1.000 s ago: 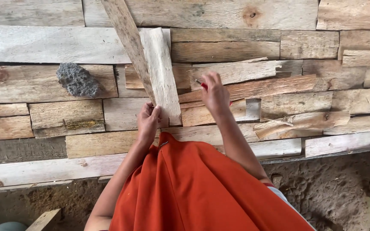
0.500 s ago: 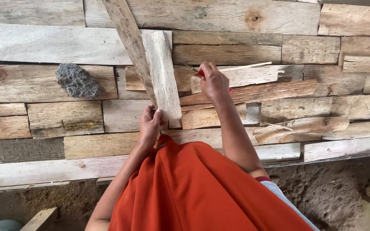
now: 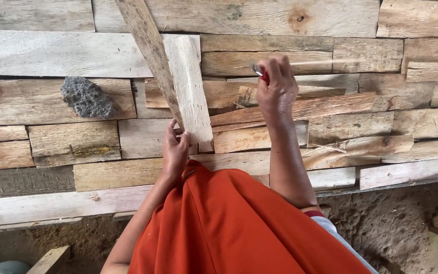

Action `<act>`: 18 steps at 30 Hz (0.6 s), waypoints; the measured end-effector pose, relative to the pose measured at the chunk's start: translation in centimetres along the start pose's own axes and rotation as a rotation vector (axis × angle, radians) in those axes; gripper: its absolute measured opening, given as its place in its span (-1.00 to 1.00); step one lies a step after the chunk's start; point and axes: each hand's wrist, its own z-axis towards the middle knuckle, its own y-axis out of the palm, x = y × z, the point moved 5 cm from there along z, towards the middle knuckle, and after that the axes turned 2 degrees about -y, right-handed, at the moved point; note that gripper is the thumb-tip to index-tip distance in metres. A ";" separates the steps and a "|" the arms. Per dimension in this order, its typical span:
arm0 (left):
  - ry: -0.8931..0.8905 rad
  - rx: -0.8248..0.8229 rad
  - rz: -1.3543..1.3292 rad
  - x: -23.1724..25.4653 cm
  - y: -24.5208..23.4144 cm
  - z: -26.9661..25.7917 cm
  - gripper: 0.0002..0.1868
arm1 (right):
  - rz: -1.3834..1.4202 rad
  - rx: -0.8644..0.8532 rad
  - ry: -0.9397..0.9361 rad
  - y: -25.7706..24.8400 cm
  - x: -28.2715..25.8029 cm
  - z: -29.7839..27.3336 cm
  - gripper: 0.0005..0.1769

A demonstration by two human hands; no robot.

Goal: Trimming thin wooden planks with a utility knife and gathering them into a bundle.

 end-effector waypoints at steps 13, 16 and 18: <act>0.039 -0.019 -0.105 1.1 0.6 0.1 -0.28 | 0.034 -0.277 0.027 4.7 -3.5 -5.9 -0.75; 0.022 0.007 -0.124 0.2 0.4 0.3 -0.31 | 0.033 -0.247 0.189 5.2 0.6 -7.7 -0.65; 0.088 0.028 -0.223 -1.8 0.2 1.2 -0.38 | -0.096 -0.305 0.272 5.8 3.7 -9.0 -0.77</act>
